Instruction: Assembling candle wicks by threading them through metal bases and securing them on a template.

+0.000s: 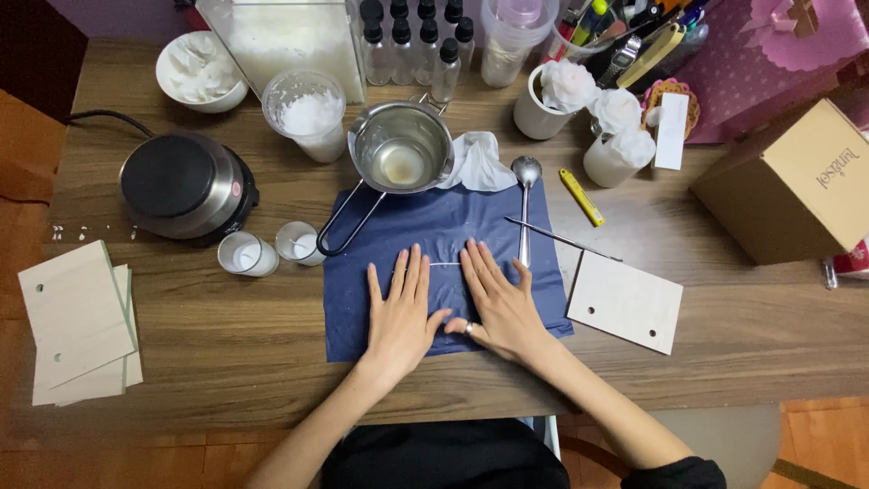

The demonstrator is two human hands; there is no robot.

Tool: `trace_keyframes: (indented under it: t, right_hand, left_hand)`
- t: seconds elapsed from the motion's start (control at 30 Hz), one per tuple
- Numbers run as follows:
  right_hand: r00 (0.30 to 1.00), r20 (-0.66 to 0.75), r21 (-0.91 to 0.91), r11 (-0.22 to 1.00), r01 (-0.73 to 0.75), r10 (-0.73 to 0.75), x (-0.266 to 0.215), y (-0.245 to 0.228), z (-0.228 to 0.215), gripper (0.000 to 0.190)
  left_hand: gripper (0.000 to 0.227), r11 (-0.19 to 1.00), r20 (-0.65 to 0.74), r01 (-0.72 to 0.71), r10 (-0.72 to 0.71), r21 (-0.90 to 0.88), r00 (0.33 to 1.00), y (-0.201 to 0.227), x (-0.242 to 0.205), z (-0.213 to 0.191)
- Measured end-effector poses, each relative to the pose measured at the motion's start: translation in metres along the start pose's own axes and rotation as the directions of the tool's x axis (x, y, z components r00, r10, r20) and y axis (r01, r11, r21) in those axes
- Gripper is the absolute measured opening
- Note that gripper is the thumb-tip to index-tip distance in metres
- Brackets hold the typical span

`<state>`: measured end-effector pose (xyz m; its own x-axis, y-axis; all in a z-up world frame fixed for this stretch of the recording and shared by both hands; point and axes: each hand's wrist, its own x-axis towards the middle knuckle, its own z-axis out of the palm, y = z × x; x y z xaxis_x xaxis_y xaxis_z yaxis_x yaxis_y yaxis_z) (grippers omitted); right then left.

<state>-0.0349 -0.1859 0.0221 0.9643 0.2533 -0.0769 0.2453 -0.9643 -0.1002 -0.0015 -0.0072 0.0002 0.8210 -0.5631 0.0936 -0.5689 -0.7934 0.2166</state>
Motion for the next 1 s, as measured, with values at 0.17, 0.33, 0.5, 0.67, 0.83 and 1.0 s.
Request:
trace_keyframes:
  t: [0.17, 0.33, 0.5, 0.67, 0.83, 1.0]
  right_hand:
    - [1.0, -0.025, 0.017, 1.0, -0.016, 0.016, 0.018, 0.009, -0.003, 0.106]
    - [1.0, -0.018, 0.056, 0.998, -0.021, 0.022, 0.037, 0.019, -0.004, 0.105]
    - [0.998, -0.045, 0.038, 0.999, -0.039, 0.041, 0.053, 0.024, 0.0, 0.102]
    - [0.999, -0.017, 0.081, 0.996, -0.044, 0.046, 0.054, 0.015, -0.01, 0.103]
    - [0.997, -0.058, 0.072, 0.996, 0.051, -0.047, 0.048, 0.0, 0.0, 0.107]
    - [0.995, -0.057, 0.046, 0.995, 0.084, -0.082, 0.033, -0.006, 0.003, 0.105]
  left_hand:
    - [0.089, 1.0, -0.019, 0.005, -0.005, -0.013, 1.0, -0.01, 0.017, 0.003]
    - [0.091, 1.0, -0.042, 0.011, -0.012, -0.02, 0.999, -0.018, 0.034, 0.005]
    - [0.091, 0.999, -0.046, 0.024, -0.026, -0.029, 0.999, -0.026, 0.05, 0.011]
    - [0.091, 0.999, -0.047, 0.034, -0.036, -0.042, 0.998, -0.028, 0.053, 0.013]
    - [0.086, 0.999, -0.056, 0.005, -0.007, -0.032, 0.998, -0.027, 0.046, 0.014]
    - [0.077, 0.996, -0.009, -0.058, 0.058, -0.071, 0.998, -0.024, 0.029, 0.007]
